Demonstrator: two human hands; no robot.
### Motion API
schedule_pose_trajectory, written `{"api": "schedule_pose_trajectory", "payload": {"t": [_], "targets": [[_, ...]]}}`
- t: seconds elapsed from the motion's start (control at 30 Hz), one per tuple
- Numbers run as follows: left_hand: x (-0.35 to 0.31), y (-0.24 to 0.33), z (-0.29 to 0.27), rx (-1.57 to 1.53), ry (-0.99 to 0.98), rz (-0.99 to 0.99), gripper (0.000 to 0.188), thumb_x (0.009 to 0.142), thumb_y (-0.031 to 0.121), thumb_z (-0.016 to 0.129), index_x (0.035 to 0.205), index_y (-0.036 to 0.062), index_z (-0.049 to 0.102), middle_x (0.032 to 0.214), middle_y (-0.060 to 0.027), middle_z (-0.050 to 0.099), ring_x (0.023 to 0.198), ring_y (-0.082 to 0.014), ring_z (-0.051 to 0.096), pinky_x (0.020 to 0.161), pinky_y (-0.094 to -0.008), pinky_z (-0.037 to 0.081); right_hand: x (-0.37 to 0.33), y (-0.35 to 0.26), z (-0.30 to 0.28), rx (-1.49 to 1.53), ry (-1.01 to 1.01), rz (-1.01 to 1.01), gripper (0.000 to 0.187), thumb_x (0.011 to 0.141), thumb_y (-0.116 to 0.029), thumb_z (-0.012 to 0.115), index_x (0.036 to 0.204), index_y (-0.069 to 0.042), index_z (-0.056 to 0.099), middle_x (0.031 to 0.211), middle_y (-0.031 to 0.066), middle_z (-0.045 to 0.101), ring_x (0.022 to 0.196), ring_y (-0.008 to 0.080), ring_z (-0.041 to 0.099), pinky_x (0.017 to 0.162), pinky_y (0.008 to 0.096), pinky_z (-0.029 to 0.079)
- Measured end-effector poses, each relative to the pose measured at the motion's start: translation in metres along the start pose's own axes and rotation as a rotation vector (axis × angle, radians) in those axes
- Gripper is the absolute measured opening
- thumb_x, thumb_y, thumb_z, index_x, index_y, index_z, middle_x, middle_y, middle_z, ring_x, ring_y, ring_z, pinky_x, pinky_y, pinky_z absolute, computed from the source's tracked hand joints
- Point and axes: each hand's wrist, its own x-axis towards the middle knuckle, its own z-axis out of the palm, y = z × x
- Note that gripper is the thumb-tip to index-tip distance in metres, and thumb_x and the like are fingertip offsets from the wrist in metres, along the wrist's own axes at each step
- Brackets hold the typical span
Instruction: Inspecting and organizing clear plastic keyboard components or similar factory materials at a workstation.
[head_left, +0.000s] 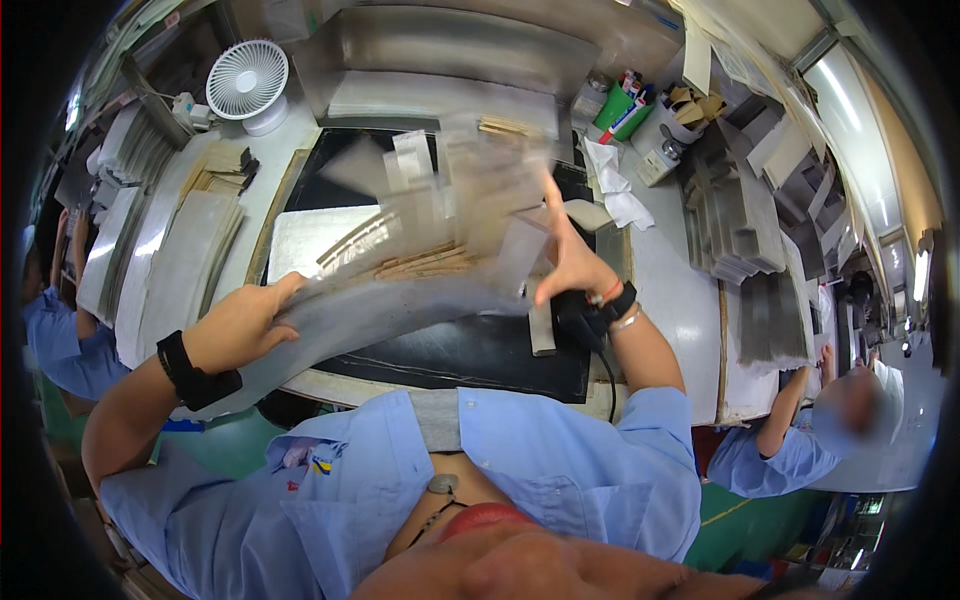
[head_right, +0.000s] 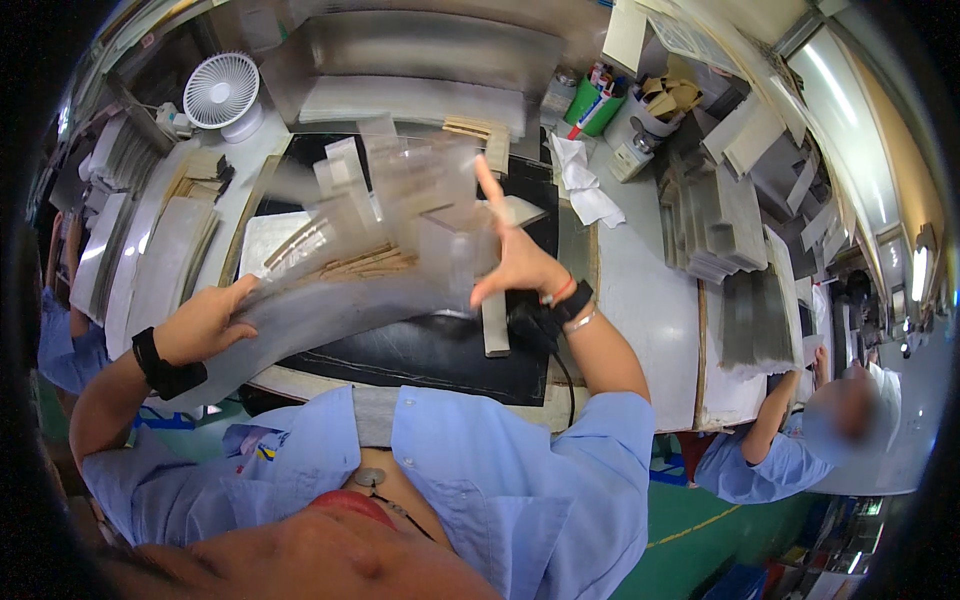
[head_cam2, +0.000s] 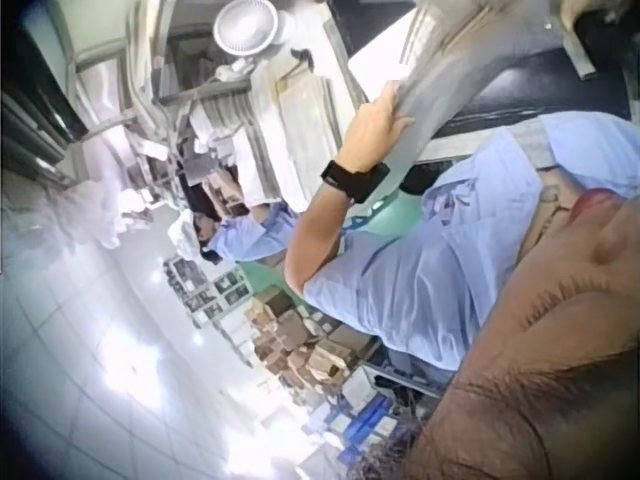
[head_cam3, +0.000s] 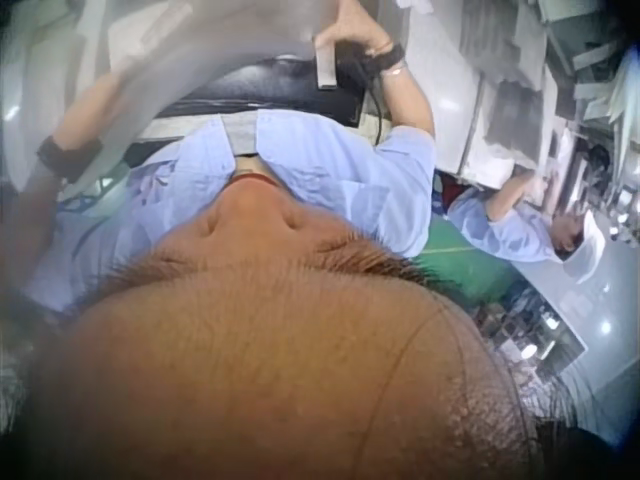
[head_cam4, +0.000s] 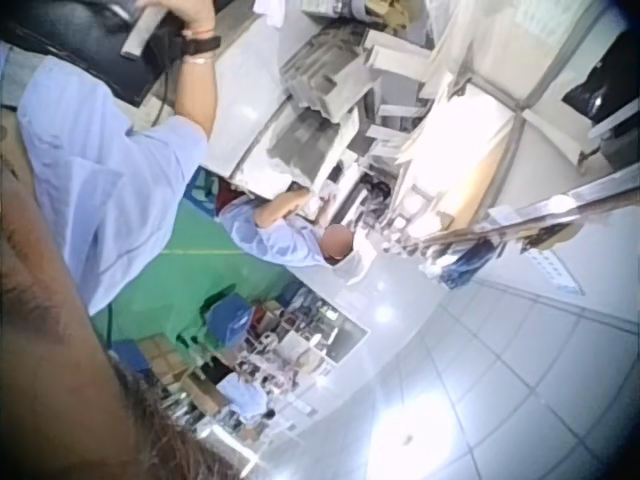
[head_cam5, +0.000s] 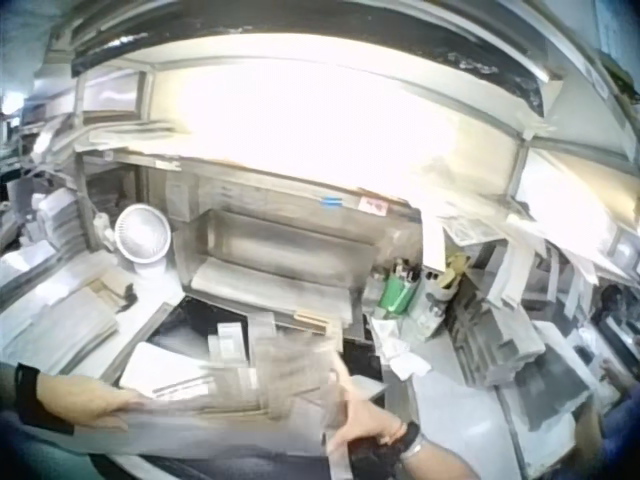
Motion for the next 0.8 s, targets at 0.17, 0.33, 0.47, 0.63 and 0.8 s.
{"api": "schedule_pose_trajectory", "payload": {"t": [0.17,0.33,0.47,0.63,0.8], "targets": [[-0.008,0.001,0.021,-0.039,0.217,-0.003,0.033,0.073,0.001,0.064,0.102,0.0019,0.046,0.09,-0.0225,0.056,0.088,-0.0419,0.055,0.072,-0.0439,0.044,-0.025,-0.002,0.015,0.312,0.063,0.14,0.145,0.043,-0.031,0.093,0.146,-0.008,-0.006,0.148,0.0105,0.016,0.135,0.022,0.021,0.11,0.034,0.017],[0.002,-0.002,0.006,0.004,0.298,0.099,0.033,0.074,-0.002,0.06,0.103,0.0034,0.048,0.091,-0.0196,0.056,0.087,-0.04,0.055,0.074,-0.0428,0.045,-0.005,-0.027,0.03,0.258,0.34,0.188,0.1,0.059,-0.001,0.084,0.14,-0.007,0.025,0.123,0.0084,0.051,0.12,0.0179,0.043,0.102,0.0339,0.034],[0.014,-0.006,0.005,0.213,0.35,0.044,0.042,0.075,0.007,0.065,0.112,0.0062,0.044,0.094,-0.018,0.057,0.089,-0.0379,0.056,0.075,-0.0412,0.044,-0.036,0.005,0.008,-0.338,0.042,0.155,0.098,0.059,0.004,0.08,0.141,-0.008,0.027,0.124,0.0099,0.052,0.117,0.0205,0.047,0.098,0.0357,0.04],[0.042,0.017,0.027,0.228,0.479,0.119,0.075,0.065,0.019,0.078,0.128,0.0063,0.038,0.107,-0.0175,0.055,0.1,-0.0368,0.054,0.083,-0.0415,0.043,-0.023,-0.016,0.041,0.129,0.084,0.296,0.085,0.055,-0.002,0.084,0.13,-0.001,0.044,0.127,0.0073,0.048,0.122,0.0189,0.042,0.101,0.0356,0.037],[0.081,0.042,0.034,0.209,0.483,0.192,0.096,0.056,0.026,0.083,0.135,0.0053,0.032,0.113,-0.0178,0.054,0.099,-0.035,0.053,0.084,-0.0409,0.042,-0.01,-0.006,0.034,0.457,0.337,0.246,0.078,0.057,-0.004,0.085,0.125,-0.002,0.048,0.123,0.0069,0.054,0.113,0.018,0.05,0.098,0.0345,0.039]]}}
